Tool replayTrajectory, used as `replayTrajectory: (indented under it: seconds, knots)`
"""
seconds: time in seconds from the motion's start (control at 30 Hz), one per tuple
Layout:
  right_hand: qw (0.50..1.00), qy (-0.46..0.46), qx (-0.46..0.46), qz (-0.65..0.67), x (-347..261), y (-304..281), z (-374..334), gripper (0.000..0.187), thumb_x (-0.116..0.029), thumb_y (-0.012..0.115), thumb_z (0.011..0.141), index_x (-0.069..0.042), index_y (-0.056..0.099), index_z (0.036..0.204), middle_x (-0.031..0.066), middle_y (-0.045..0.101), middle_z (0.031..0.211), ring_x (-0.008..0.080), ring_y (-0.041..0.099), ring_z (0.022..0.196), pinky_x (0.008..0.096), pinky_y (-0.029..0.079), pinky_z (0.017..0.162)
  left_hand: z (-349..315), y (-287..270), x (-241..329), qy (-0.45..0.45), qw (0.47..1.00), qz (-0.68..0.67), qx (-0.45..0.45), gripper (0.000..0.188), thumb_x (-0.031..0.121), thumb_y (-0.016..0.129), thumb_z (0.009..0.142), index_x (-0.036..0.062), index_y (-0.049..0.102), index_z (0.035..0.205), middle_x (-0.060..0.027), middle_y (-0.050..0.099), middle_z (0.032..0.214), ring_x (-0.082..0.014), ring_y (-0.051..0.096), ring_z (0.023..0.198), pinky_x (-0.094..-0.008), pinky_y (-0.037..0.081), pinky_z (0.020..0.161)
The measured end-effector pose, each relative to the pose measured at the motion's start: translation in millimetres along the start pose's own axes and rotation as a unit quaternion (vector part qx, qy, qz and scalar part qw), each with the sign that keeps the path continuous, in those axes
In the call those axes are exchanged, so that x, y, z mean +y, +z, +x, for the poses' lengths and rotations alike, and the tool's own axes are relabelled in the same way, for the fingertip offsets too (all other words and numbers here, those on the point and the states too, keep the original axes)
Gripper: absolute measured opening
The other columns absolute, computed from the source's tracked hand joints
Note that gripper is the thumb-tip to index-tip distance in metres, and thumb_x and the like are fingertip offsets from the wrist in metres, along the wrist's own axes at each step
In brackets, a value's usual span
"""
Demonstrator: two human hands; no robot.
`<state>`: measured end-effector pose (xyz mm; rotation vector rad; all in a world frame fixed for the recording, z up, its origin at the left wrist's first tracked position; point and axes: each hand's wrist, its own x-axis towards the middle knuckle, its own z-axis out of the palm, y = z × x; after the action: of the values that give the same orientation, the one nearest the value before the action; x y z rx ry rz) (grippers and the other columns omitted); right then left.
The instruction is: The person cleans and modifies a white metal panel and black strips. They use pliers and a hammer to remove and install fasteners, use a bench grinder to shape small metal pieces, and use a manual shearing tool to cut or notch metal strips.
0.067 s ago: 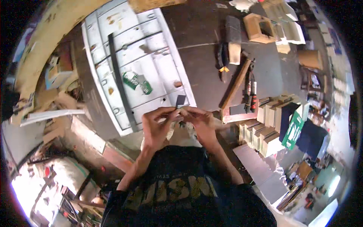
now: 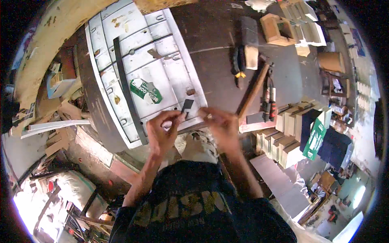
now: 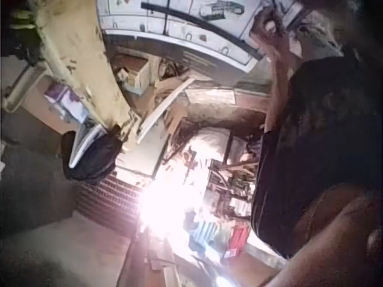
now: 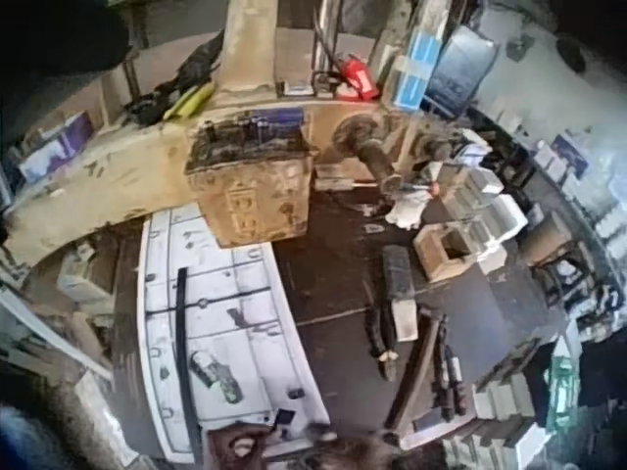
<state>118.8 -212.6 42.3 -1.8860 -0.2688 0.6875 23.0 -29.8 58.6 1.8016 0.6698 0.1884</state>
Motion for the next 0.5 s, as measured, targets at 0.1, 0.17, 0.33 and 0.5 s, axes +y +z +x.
replayTrajectory:
  seconds: [0.1,0.17,0.33,0.5]
  knots:
    - [0.918,-0.161,0.197,-0.303,-12.2,-65.2,64.9,0.040,-0.005,0.057,0.089,-0.016,0.061,0.128,0.0126,0.065,0.123,0.0328,0.065,0.105,0.0435,0.050,0.094,36.6,-14.5,-12.8,0.132,0.976,0.172,0.010,0.013,0.000,0.073,0.081,0.0028,0.073,0.094,-0.0118,0.072,0.087,-0.0227,0.068,0.077,-0.0316,0.054,0.074]
    - [0.858,-0.264,0.205,-0.391,-3.6,-132.8,131.5,0.052,0.008,0.052,0.081,-0.018,0.062,0.126,0.0145,0.065,0.116,0.0349,0.064,0.106,0.0463,0.050,0.092,48.8,-10.5,-21.8,0.176,0.969,0.171,0.012,0.017,-0.003,0.072,0.080,0.0056,0.074,0.094,-0.0115,0.070,0.084,-0.0250,0.067,0.077,-0.0330,0.053,0.072]
    - [0.611,-0.387,0.060,-0.687,-9.3,-204.4,233.9,0.076,0.015,0.052,0.074,-0.023,0.051,0.141,0.0083,0.051,0.141,0.0347,0.049,0.128,0.0443,0.044,0.105,53.5,7.1,-28.8,0.241,0.952,0.177,-0.065,0.024,-0.009,0.069,0.076,0.0057,0.073,0.096,-0.0099,0.069,0.086,-0.0244,0.064,0.080,-0.0329,0.053,0.073]
    - [0.619,-0.228,-0.022,-0.751,-18.2,-205.0,256.0,0.067,0.004,0.061,0.080,-0.023,0.050,0.141,0.0103,0.023,0.158,0.0338,0.032,0.141,0.0502,0.025,0.119,54.8,18.5,-40.4,0.272,0.937,0.211,-0.050,0.033,-0.012,0.067,0.071,0.0071,0.072,0.098,-0.0095,0.064,0.081,-0.0247,0.062,0.080,-0.0339,0.053,0.074]
